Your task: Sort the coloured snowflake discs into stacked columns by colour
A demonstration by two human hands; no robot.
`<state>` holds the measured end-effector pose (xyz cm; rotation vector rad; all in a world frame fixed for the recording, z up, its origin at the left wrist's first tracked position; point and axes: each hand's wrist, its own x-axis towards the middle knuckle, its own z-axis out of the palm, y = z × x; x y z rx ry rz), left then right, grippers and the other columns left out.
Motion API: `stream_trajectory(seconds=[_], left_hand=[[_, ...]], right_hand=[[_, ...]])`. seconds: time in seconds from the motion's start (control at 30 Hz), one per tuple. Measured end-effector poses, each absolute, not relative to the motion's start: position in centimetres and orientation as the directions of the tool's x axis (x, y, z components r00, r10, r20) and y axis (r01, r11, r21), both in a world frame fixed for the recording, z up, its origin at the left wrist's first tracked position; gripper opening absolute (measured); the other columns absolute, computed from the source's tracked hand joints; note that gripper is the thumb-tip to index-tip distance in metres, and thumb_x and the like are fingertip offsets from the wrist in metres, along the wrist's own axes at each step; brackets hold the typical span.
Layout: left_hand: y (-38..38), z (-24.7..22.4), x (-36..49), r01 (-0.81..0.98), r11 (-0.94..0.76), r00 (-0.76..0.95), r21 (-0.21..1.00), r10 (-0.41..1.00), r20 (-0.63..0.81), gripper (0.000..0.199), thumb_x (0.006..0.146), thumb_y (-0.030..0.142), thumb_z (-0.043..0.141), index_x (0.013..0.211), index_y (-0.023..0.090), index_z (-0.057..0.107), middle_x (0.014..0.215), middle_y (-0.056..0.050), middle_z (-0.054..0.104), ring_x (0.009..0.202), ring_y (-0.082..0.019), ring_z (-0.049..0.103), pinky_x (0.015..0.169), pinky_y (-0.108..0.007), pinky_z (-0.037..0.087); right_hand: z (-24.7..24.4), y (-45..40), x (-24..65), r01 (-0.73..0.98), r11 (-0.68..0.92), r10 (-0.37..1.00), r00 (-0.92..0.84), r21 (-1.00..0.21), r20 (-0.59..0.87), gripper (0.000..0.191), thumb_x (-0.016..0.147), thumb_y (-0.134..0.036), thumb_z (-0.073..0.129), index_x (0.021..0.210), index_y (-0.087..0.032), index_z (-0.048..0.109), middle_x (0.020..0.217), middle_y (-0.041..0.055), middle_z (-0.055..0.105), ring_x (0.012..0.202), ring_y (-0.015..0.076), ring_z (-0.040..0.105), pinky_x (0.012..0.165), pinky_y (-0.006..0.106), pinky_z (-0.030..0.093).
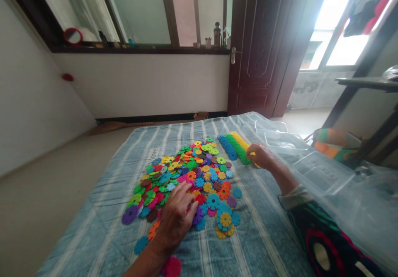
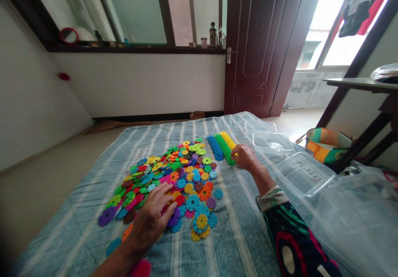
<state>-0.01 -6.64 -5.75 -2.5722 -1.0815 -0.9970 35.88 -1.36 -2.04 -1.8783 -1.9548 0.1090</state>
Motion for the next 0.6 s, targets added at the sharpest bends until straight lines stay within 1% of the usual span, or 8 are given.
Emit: stream_trajectory(seconds=[0.17,0.4,0.6], left_hand=[[-6.7,-5.8,0.0,0.695,-0.715,0.517,0.074,0.569,0.639,0.016,0.086,0.022,0.052,0.077,0.019,0.064,0.113,-0.012,0.066,0.114,-0.028,0.056,0.094,-0.049,0.052],[-7.1,-5.5,0.2,0.709,-0.702,0.517,0.07,0.585,0.624,0.017,0.087,0.019,0.05,0.075,0.018,0.063,0.112,-0.013,0.066,0.114,-0.027,0.056,0.094,-0.047,0.053],[-7.0,-5.3,0.2,0.702,-0.712,0.532,0.034,0.555,0.639,0.017,0.087,0.019,0.051,0.076,0.018,0.063,0.111,-0.012,0.067,0.11,-0.026,0.058,0.091,-0.045,0.055]], right_hand=[[-2.8,-1.1,35.8,0.935,0.083,0.968,0.007,-0.346,0.25,0.016,0.077,-0.018,0.059,0.082,-0.021,0.074,0.093,0.0034,0.07,0.092,0.0184,0.061,0.086,0.029,0.043],[-3.7,-0.9,36.0,0.93,0.082,0.971,0.007,-0.358,0.241,0.016,0.076,-0.017,0.061,0.083,-0.022,0.074,0.097,0.0042,0.069,0.096,0.0204,0.06,0.086,0.031,0.043],[-3.5,-1.2,36.1,0.93,0.12,0.961,-0.02,-0.348,0.278,0.019,0.079,-0.016,0.057,0.087,-0.018,0.075,0.098,0.0065,0.068,0.099,0.0207,0.058,0.089,0.03,0.041]])
